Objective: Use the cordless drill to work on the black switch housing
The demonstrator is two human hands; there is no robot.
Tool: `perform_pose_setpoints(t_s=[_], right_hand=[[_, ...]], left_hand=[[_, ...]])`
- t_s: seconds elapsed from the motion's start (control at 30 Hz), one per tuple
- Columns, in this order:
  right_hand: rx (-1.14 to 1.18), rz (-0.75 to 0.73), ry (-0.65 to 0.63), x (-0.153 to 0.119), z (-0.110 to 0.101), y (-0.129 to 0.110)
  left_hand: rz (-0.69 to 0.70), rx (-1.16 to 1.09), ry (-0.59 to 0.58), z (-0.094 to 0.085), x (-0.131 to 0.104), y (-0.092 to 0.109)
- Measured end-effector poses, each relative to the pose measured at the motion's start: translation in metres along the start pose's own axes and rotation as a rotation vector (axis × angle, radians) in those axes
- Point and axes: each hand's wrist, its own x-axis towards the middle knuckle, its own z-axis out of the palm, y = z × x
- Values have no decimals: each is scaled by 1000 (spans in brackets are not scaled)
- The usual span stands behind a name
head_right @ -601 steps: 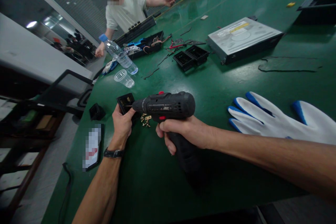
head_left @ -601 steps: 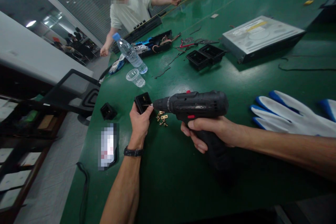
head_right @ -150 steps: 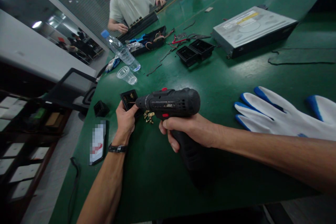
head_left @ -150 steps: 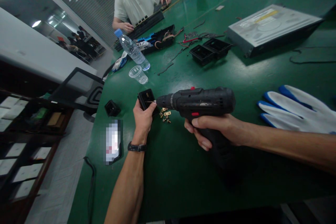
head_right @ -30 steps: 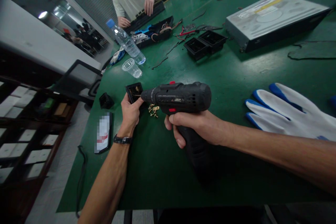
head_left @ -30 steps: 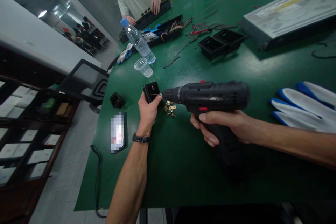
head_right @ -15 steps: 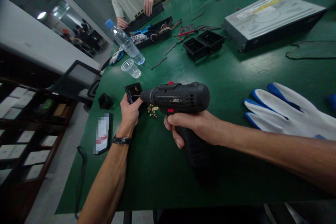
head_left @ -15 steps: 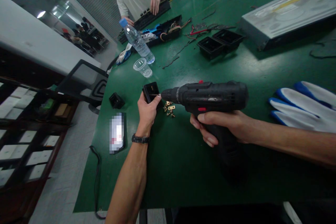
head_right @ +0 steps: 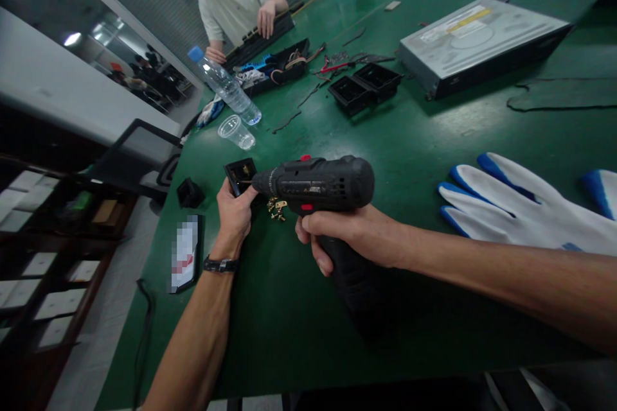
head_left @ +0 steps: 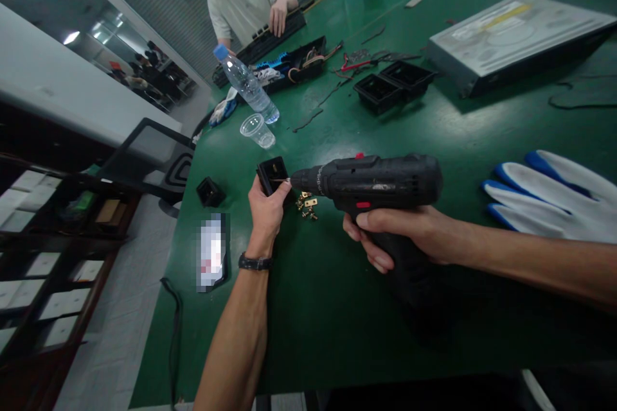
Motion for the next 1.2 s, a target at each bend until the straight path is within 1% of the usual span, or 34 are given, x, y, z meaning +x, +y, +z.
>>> perform_pose_setpoints(t_s=[0.2, 0.63, 1.03, 1.2], right_hand=[[-23, 23, 5, 0, 0, -2], [-7, 5, 4, 1, 0, 0], [-19, 13, 15, 0, 2, -1], [-6, 6, 8, 0, 0, 0]], left_hand=[[-9, 3, -5, -1, 0, -1], [28, 24, -19, -3, 2, -7], [22, 32, -18, -2, 3, -6], [4, -10, -24, -2, 2, -4]])
